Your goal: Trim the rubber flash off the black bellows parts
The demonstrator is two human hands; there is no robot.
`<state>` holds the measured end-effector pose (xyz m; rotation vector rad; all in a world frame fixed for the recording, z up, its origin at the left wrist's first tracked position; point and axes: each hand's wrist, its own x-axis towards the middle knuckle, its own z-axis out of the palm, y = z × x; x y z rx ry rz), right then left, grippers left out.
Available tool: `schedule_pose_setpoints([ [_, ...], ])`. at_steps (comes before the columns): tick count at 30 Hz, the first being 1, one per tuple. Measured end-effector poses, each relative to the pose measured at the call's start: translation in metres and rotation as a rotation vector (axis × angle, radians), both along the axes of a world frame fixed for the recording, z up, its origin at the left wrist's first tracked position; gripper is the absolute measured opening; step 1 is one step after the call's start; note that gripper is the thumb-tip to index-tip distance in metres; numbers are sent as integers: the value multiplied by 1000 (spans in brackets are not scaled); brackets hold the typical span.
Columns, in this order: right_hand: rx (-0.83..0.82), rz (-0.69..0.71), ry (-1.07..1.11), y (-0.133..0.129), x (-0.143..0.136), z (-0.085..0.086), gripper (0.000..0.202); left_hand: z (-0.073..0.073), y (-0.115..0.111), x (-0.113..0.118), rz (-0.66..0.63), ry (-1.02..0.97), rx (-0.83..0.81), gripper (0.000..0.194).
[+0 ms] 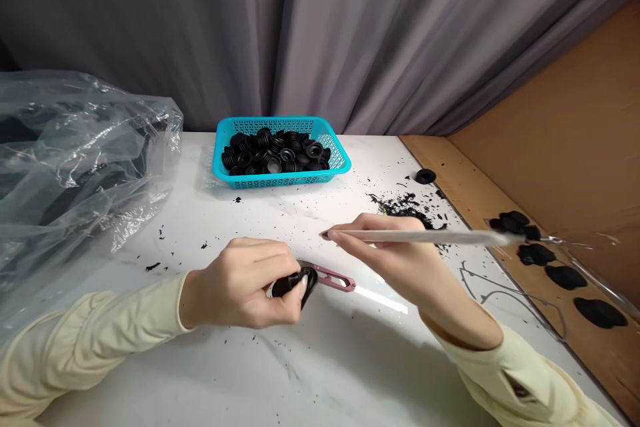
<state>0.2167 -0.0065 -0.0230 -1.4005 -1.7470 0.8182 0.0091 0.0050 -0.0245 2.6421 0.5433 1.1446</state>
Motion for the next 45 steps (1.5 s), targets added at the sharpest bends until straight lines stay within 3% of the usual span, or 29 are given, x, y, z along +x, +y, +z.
schedule_pose_setpoints([
  [4,-603,123,634,3,5,10,20,-3,12,-2,61,-11,133,20],
  [9,-866,264,822,2,3,6,19,-12,16,-2,54,-24,253,15],
  [15,-856,231,849,-2,-3,1,23,-17,18,-1,38,-34,246,7],
  [22,-662,169,739,-4,-2,7,21,-4,23,-2,-28,79,140,13],
  [26,-650,134,718,-5,-2,11,21,-1,23,-2,-93,141,58,16],
  [31,-676,93,746,-4,-2,11,23,-1,22,-1,-125,82,-50,17],
  [40,-730,185,887,-1,2,8,20,-1,21,-3,-124,-5,-293,17],
  [45,-729,240,917,-1,2,7,18,0,20,-3,-113,-18,-339,15],
])
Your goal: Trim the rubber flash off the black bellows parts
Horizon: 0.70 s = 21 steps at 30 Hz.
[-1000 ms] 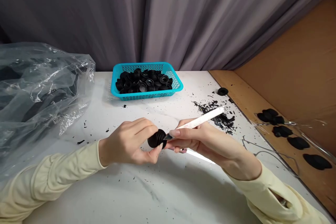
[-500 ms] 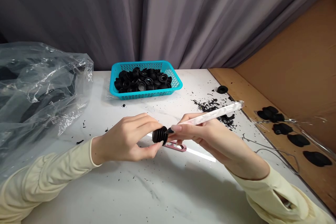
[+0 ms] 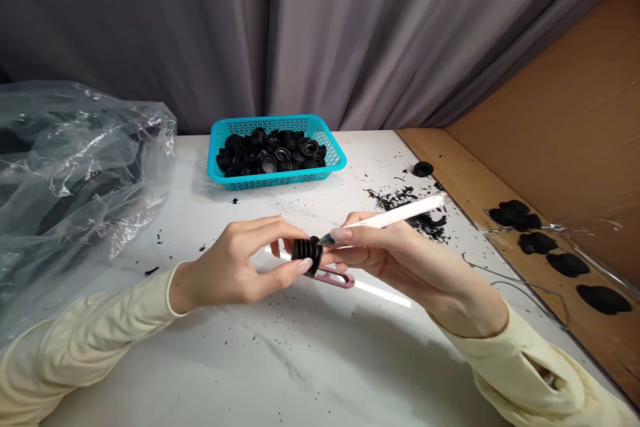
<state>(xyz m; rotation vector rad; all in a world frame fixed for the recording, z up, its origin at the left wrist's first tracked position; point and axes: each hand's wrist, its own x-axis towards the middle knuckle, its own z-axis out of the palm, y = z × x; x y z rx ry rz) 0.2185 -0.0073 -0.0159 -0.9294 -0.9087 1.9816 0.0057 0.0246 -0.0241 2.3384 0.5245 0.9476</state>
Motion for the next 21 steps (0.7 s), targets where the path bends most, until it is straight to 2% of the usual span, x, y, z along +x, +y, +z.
schedule_pose_setpoints([
  [11,-14,-21,-63,-3,-1,-2,21,0,-3,1,53,19,-63,14],
  [21,-20,-16,-24,-3,1,3,19,-1,-2,1,7,-40,-55,15],
])
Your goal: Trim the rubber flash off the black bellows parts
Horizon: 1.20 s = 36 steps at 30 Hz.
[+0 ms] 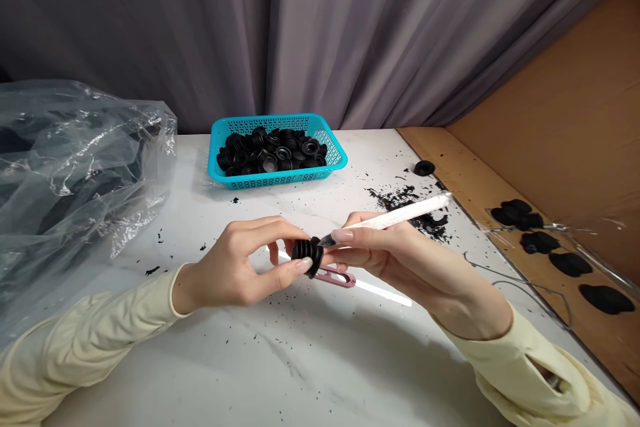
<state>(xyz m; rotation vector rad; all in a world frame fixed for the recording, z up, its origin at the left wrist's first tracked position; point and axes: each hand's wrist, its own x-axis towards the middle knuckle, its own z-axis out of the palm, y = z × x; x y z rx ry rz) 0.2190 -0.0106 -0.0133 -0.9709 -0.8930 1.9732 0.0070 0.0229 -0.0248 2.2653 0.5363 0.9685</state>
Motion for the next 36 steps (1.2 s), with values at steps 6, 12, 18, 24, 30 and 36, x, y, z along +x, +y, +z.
schedule_pose_setpoints([
  [6,8,-22,-42,-1,-1,2,21,1,-1,0,13,5,64,13],
  [12,-38,-2,-11,-3,-5,3,21,2,-3,2,59,21,181,8],
  [18,-73,25,41,-4,-6,-1,17,2,-4,3,105,-1,270,11],
  [24,-108,76,150,-2,-7,-2,14,3,-6,1,125,-17,284,15],
  [30,-106,66,130,-2,-11,-4,13,3,-8,1,138,-23,278,16],
  [36,164,-96,-246,-6,-5,5,24,4,-9,2,143,1,275,17],
])
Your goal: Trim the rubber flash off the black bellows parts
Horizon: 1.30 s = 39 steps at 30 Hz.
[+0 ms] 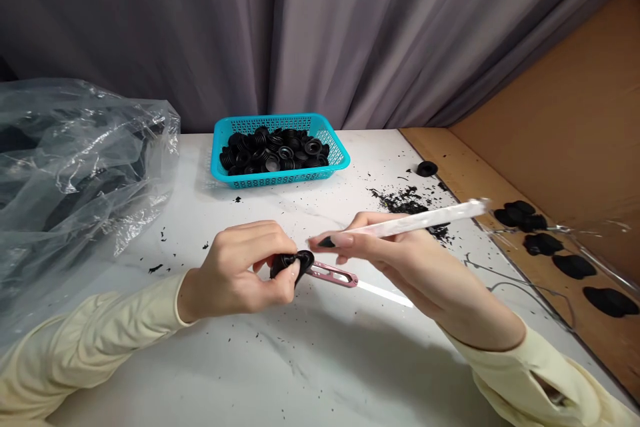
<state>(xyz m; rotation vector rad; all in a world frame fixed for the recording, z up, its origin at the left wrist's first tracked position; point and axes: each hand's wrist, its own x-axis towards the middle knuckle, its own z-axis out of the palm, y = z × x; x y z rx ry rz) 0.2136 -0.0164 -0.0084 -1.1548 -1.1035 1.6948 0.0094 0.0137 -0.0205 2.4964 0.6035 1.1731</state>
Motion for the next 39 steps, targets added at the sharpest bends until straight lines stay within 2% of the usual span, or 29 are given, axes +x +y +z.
schedule_pose_setpoints([
  [3,168,-50,-138,-5,0,7,25,0,0,0,-5,2,-4,17],
  [6,273,-6,-223,-9,-3,10,23,0,0,0,-30,-12,-10,17],
  [11,359,75,-338,-11,-5,7,19,-1,0,0,-62,-23,-36,17],
  [21,474,82,-423,-11,-5,3,16,-5,0,1,-76,-32,-43,18],
  [25,563,90,-496,-14,-8,5,14,-7,-1,2,-67,-10,-64,19],
  [30,702,48,-576,-20,-13,-4,12,-10,-1,3,-43,4,-72,20],
  [33,683,53,-552,-18,-13,-6,11,-10,-2,3,-34,12,-67,19],
  [39,418,40,-379,-9,-7,0,20,-3,-3,2,-42,9,-86,19],
])
